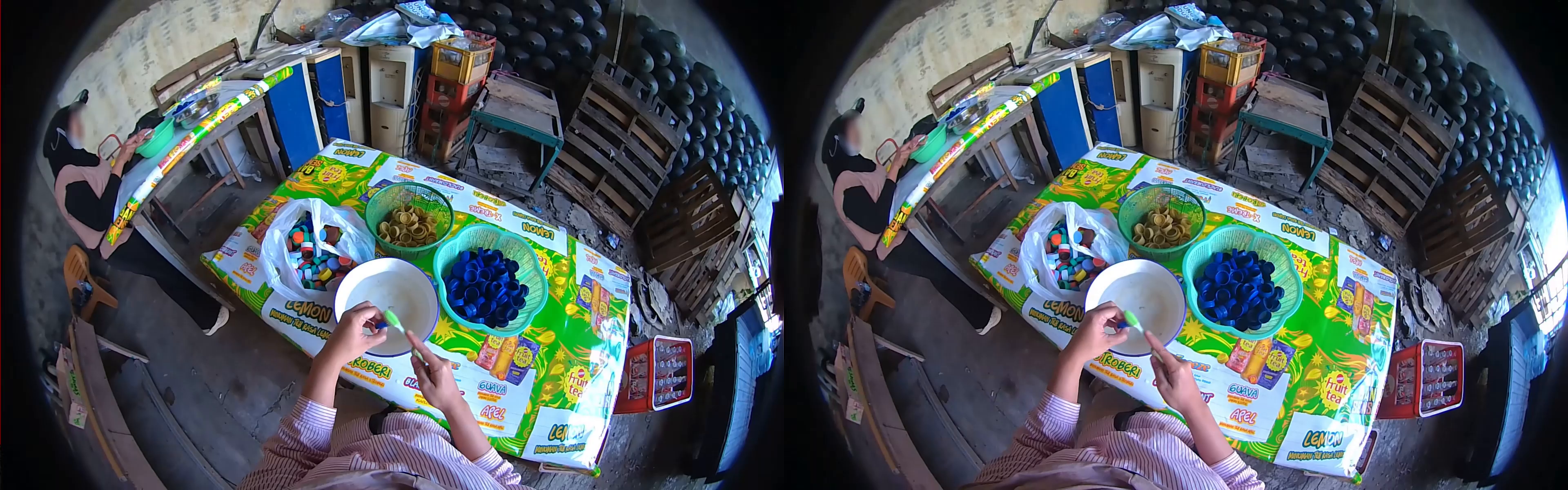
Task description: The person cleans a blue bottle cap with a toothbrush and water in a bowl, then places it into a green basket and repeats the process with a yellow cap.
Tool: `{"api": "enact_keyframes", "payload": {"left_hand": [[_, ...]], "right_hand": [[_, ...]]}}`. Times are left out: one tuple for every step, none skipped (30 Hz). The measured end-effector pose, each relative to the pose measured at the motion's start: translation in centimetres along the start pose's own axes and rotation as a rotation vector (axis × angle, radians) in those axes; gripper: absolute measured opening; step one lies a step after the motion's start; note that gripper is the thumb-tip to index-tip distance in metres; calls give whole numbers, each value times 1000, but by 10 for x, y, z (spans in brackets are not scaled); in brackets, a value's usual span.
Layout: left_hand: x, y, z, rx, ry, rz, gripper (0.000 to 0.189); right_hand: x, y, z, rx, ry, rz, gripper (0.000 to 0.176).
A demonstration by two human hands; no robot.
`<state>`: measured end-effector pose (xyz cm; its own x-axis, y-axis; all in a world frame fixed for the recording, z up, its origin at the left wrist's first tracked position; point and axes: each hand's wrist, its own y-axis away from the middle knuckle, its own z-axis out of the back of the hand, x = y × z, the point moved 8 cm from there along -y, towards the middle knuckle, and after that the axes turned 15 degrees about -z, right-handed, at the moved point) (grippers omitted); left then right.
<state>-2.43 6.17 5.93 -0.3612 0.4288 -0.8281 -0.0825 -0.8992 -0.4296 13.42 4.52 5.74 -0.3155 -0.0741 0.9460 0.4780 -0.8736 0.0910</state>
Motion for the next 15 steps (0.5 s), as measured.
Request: {"api": "enact_keyframes", "payload": {"left_hand": [[-3,-1,-1,38,-65,-33,13],[-4,0,-1,38,-67,-33,13],[-6,0,0,18,-56,-35,13],[-7,-1,1,-2,-46,-38,13],[-6,-1,1,-2,-48,-40,13],[-5,0,2,-25,-35,-45,13],[-5,0,3,-46,-22,-54,12],[-6,-1,4,-43,-23,-56,12],[-11,-2,3,-26,-9,-66,12],[-15,-3,2,-12,5,-75,13],[-14,-4,3,-11,1,-78,13],[-13,-4,4,-3,-15,-82,13],[-12,-4,4,2,-30,-83,13],[-13,-4,4,2,-30,-83,13],[-15,-6,4,15,-91,-69,13]], "right_hand": [[-8,-3,3,-57,47,-60,45],[-15,-4,6,-115,95,-121,44],[-15,-2,6,-115,93,-119,44],[-11,0,6,-111,37,-62,44],[-7,3,7,-105,-19,-6,45],[4,7,3,-4,-28,-46,45],[4,6,1,-6,-29,-44,45],[-1,4,2,-65,-15,-74,45],[-7,1,5,-124,0,-103,45],[-11,-3,7,-157,64,-59,45],[-12,-1,9,-158,61,-56,45],[-9,2,8,-126,14,-14,46],[-4,5,8,-92,-31,24,46],[3,8,4,-29,-16,39,47],[3,7,2,-32,-17,41,47]]}}
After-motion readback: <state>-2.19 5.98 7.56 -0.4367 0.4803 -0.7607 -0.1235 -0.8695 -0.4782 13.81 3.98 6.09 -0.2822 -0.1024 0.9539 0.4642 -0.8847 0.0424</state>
